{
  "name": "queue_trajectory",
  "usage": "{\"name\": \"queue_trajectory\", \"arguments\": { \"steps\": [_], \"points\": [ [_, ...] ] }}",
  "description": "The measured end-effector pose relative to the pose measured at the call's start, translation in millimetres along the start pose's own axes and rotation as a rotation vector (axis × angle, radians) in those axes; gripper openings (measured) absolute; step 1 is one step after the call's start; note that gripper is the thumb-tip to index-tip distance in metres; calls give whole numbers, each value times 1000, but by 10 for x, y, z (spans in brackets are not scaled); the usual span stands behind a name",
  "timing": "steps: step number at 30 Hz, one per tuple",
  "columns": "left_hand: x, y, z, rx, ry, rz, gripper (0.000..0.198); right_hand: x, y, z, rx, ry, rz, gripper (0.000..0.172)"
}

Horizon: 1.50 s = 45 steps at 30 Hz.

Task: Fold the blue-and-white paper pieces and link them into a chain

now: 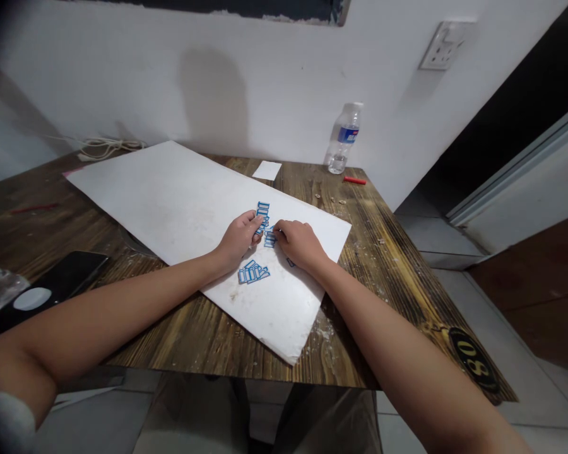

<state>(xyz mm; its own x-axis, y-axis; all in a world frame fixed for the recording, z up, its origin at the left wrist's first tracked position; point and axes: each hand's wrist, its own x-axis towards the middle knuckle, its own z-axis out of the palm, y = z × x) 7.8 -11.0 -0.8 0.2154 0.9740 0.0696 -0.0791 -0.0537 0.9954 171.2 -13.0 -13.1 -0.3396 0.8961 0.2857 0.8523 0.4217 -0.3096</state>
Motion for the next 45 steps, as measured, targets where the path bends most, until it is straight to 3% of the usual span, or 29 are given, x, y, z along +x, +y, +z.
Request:
{"name": "queue_trajectory", "arguments": {
  "steps": [6, 13, 28, 35, 45],
  "points": [
    [-6, 12, 1, -1, -8, -16, 17, -8, 54, 26, 203, 105, 56, 32],
    [5, -53, -19, 71, -43, 12, 20, -3, 93, 23, 264, 211, 181, 33],
    [-52, 26, -1, 234, -177, 68, 28, 25, 156, 54, 375, 241, 264, 26],
    [-34, -16, -30, 420, -216, 130, 27, 104, 223, 82, 834, 324, 469, 23],
    [-80, 33, -1, 549, -284, 135, 27, 133, 227, 27, 1111, 365, 506, 21]
  ]
}}
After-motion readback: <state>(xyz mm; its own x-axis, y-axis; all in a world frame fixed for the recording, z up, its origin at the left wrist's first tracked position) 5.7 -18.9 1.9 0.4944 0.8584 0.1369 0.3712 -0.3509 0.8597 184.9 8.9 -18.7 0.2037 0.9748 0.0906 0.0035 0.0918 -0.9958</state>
